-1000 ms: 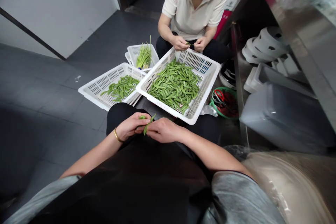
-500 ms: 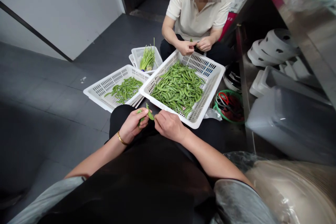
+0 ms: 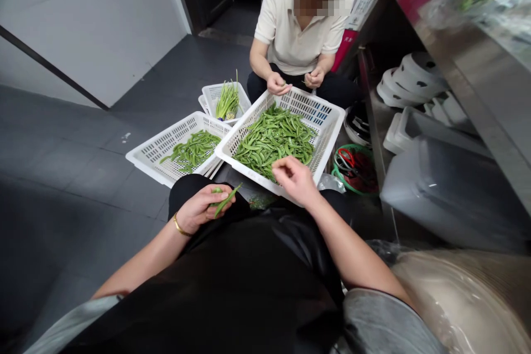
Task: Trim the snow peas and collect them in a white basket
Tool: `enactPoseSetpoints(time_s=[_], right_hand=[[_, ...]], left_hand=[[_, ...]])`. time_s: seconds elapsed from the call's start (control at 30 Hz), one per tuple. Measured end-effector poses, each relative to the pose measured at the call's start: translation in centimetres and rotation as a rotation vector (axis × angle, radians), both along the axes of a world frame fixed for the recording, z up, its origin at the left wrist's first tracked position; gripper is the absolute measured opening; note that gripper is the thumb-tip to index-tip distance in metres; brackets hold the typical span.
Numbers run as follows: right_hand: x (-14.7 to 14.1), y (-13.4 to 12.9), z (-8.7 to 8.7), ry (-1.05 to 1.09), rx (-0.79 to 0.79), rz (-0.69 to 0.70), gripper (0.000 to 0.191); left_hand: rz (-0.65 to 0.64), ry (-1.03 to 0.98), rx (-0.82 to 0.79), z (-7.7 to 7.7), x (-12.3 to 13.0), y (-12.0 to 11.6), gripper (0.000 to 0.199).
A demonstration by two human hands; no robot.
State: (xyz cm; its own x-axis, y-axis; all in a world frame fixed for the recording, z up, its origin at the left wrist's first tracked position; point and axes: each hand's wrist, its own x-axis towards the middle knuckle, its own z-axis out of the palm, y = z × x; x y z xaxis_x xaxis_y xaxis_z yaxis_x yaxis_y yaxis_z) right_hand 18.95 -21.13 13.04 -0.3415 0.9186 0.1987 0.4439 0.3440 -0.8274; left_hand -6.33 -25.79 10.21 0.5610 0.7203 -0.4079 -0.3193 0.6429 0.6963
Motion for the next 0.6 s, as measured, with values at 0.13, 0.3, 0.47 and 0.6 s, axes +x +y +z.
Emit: enactPoseSetpoints(time_s=[0.13, 0.3, 0.47, 0.6], right_hand=[[-3.1, -2.1, 0.3, -0.466, 0.332, 0.363, 0.026], [-4.5, -2.3, 0.1, -0.607, 0.162, 0.633, 0.021], [-4.1, -2.2, -1.8, 0.083, -0.398, 0.602, 0.029], [-3.3, -2.5, -4.0, 0.273, -0.467, 0.294, 0.035]], left_hand=[[-0.057, 0.085, 0.037, 0.0, 0.1, 0.1, 0.024], [-0.116, 0.492, 0.503, 1.4, 0.4, -0.7, 0.015], [0.004, 0.571, 0.77, 2.0, 1.2, -1.5, 0.006], [0.52, 0.528, 0.538, 0.8, 1.0, -0.6, 0.012]])
